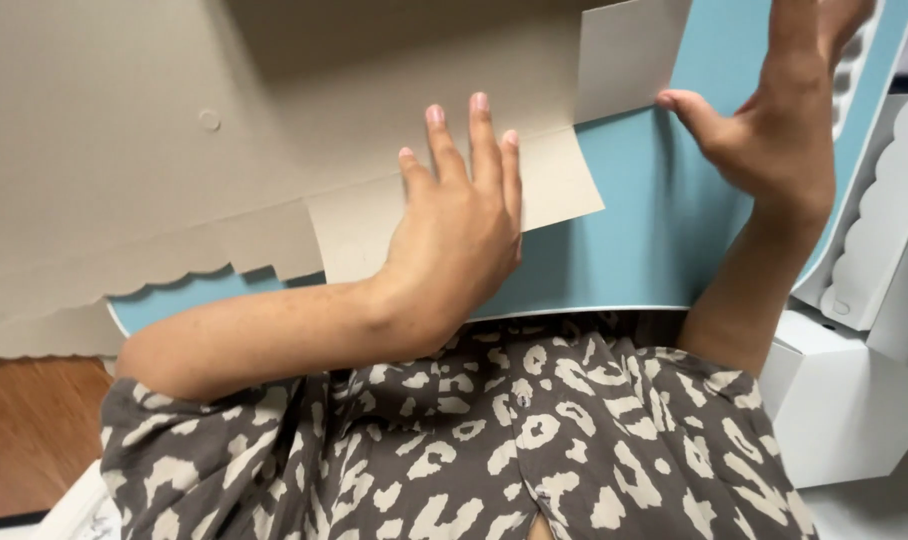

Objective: The person assembles flat-packed cardboard boxes by folding along pre-scored lines and interlocking tabs. They handle multiple box blanks, fold side flaps, and secure the structure by inserting tabs into slots. The process is repeated for several identical boxes on a light blue work surface.

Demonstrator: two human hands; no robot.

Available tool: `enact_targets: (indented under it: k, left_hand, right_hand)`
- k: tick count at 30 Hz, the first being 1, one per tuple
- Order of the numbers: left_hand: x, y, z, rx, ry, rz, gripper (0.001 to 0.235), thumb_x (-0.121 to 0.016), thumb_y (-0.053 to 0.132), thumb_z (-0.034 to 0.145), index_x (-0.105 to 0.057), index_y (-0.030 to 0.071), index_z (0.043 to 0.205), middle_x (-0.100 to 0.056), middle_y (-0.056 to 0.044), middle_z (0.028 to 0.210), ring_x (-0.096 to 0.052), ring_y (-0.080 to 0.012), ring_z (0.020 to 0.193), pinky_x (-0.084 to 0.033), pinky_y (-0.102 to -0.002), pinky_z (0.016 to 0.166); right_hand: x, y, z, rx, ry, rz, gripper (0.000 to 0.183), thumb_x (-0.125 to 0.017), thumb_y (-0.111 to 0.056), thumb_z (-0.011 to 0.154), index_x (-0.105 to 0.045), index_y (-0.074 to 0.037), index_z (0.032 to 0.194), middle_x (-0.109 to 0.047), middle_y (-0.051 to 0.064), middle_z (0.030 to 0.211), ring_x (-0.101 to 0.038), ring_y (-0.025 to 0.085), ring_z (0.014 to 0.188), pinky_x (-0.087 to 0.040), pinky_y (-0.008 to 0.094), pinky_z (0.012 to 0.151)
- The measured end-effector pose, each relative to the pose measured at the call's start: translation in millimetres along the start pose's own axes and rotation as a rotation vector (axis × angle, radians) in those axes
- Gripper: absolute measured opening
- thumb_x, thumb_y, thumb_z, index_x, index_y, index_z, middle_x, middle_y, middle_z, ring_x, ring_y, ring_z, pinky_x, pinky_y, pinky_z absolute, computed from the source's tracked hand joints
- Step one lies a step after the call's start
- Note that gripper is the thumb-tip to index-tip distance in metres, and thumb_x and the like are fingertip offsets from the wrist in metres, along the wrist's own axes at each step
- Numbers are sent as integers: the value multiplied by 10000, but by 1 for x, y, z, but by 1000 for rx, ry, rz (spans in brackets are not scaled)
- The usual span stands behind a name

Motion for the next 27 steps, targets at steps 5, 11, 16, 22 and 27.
enact_targets:
  k: [5,11,16,22,27]
  left_hand:
    - [-19,21,-3,87,-14,139,658,-540,70,999,-341,104,1625,-295,-329,1578,-460,-554,1343,-608,-494,890]
    - [-37,16,-9,138,373,130,424,-494,157,1120,-530,91,1537,-496,-277,1468,-575,-494,1245,-660,-451,830]
    - [-43,9,-22,94,558,9,321,-561,33,1031,-685,23,1327,-641,-222,1306,-648,-425,1177,-646,-432,903]
    - [-48,-9,-49,99,413,-158,492,-706,-58,908,-611,-2,1387,-642,-228,1354,-659,-315,1184,-635,-352,989]
    - [-43,-48,-72,87,410,-388,399,-698,-101,815,-695,-15,1204,-709,-163,1103,-675,-253,933,-630,-317,778]
  right_hand:
    - [-11,-56,-5,479,178,-80,258,-710,129,963,-773,-39,1148,-604,208,1255,-445,361,1274,-238,490,1096]
    - [-29,-68,-7,592,-159,-33,547,-783,-484,992,-664,-109,1373,-638,118,1257,-633,303,1108,-439,432,946]
    - [-32,-68,-13,544,-223,-60,736,-707,-597,946,-595,-121,1497,-570,138,1429,-562,342,1241,-431,494,963]
    - [-26,-71,-16,600,-197,-190,502,-813,-6,945,-676,-154,1404,-705,94,1388,-668,320,1254,-530,451,867]
    - [-21,-77,-9,565,-196,-206,320,-765,-5,1005,-758,-154,1288,-765,59,1305,-728,308,1069,-559,419,786]
Point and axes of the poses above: each hand's wrist, its own z-axis towards the middle knuckle, its own x-axis out of the back of the hand, y = z × x, the point moved 2 cm from there along z, towards the middle knuckle
